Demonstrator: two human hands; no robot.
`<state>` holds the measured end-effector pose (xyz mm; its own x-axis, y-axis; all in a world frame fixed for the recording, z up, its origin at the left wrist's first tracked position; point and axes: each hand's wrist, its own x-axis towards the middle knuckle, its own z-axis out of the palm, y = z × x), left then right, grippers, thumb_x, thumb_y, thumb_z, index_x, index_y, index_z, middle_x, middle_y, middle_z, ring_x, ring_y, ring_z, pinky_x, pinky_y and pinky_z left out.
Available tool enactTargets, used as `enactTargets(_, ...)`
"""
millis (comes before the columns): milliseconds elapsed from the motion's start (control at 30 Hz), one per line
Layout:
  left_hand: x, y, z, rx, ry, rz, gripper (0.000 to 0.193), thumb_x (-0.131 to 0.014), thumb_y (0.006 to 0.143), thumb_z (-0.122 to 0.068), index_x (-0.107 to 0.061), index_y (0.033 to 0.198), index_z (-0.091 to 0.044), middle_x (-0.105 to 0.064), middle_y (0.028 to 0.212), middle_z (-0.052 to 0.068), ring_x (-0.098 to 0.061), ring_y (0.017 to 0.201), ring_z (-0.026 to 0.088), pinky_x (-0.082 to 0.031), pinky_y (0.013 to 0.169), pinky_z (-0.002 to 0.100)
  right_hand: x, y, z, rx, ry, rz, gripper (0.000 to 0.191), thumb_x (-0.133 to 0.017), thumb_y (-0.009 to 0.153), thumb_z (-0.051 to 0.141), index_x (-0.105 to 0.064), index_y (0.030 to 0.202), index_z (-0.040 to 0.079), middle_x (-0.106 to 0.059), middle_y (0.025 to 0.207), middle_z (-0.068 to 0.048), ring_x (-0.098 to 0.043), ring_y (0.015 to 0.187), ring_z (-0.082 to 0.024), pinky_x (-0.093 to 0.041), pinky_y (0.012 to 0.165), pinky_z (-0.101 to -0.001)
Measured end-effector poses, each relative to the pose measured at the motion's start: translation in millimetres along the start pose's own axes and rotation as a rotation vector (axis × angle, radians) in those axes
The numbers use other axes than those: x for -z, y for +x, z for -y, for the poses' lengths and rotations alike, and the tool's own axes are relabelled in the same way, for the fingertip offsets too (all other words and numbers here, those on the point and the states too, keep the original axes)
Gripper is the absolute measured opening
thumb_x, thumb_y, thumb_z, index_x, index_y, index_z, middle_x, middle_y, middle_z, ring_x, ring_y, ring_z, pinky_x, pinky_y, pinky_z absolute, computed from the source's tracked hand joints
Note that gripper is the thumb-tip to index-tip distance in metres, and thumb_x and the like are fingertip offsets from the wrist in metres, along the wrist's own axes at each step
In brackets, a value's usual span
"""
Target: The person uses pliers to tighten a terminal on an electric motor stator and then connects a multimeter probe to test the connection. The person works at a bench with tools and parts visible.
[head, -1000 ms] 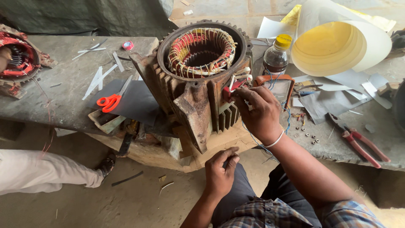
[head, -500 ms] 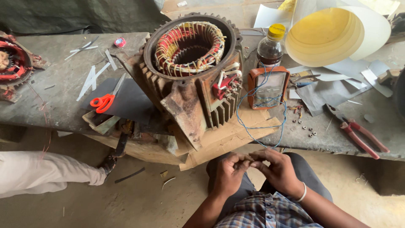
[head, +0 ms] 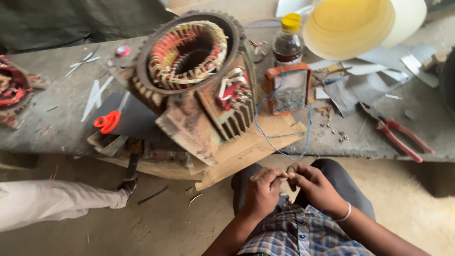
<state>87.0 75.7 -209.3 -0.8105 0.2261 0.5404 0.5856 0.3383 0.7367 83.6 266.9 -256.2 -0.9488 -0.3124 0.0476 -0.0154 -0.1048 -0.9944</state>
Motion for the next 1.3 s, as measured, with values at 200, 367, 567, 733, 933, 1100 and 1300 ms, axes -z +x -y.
enactTargets(200,-36.7,12.9,20.4,-0.111,0.04,0.075,0.015,-0.068,0.089,0.004,-0.066,0.101,-0.004,-0.069,0.098,0.014,-0.068,0.09,0.035,-0.055,0.079,0.042,23.0,-2.2,-21.8,-0.246,0.735,0.068,0.019,-0.056,0.107,0.019,-0.057,0.103,0.001,-0.055,0.077,-0.001,-0.049,0.063,-0.01,-0.042,0.055,-0.0261)
enactTargets(367,-63.0,-0.6,55.5,0.45,-0.357,0.255,0.007,-0.074,0.096,-0.003,-0.069,0.101,-0.003,-0.072,0.085,0.009,-0.067,0.076,0.019,-0.056,0.07,0.033,49.0,-4.8,-14.6,-0.066,-0.038,0.008,0.019,-0.051,0.106,0.023,-0.054,0.101,0.005,-0.058,0.08,-0.002,-0.056,0.069,-0.009,-0.052,0.063,-0.0262)
enactTargets(567,-76.0,-5.4,84.5,0.93,-1.461,0.317,0.009,-0.064,0.103,-0.003,-0.069,0.109,-0.007,-0.073,0.1,0.007,-0.066,0.085,0.015,-0.056,0.078,0.031,46.6,-2.5,-14.6,0.026,-0.015,0.032,0.022,-0.051,0.107,0.024,-0.052,0.102,0.003,-0.061,0.087,-0.003,-0.063,0.076,-0.009,-0.056,0.067,-0.0264)
enactTargets(733,-60.9,12.0,66.1,0.115,-0.234,0.303,0.022,-0.064,0.096,0.0,-0.07,0.111,-0.015,-0.072,0.101,0.003,-0.067,0.094,0.02,-0.056,0.082,0.033,50.3,-3.3,-46.2,-0.068,0.033,-0.02,0.023,-0.053,0.107,0.026,-0.053,0.104,0.003,-0.056,0.082,0.001,-0.055,0.068,-0.007,-0.05,0.062,-0.0245)
enactTargets(933,-51.4,35.5,45.1,-0.469,0.313,0.451,0.014,-0.067,0.094,-0.011,-0.07,0.106,-0.018,-0.064,0.101,0.003,-0.062,0.103,0.024,-0.053,0.09,0.038,64.0,-19.3,-70.1,-0.542,0.681,0.05,0.03,-0.051,0.101,0.029,-0.06,0.115,0.004,-0.053,0.077,0.002,-0.045,0.062,-0.008,-0.041,0.056,-0.0251)
enactTargets(1100,-57.6,33.6,52.8,-0.726,0.269,0.401,0.007,-0.068,0.098,-0.011,-0.067,0.104,-0.015,-0.062,0.105,0.003,-0.062,0.106,0.022,-0.055,0.101,0.039,69.1,-30.8,-53.0,-0.611,0.882,0.149,0.028,-0.057,0.101,0.022,-0.062,0.118,0.001,-0.054,0.076,-0.001,-0.045,0.059,-0.009,-0.037,0.051,-0.0232)
enactTargets(1300,-64.0,2.4,70.3,0.085,-0.417,0.415,0.012,-0.062,0.101,-0.003,-0.067,0.111,-0.009,-0.07,0.105,0.007,-0.067,0.102,0.026,-0.055,0.093,0.036,62.1,-28.0,-6.6,0.257,-0.751,-0.021,0.023,-0.07,0.083,0.007,-0.058,0.102,0.001,-0.059,0.087,-0.016,-0.062,0.081,-0.037,-0.051,0.069,-0.0428)
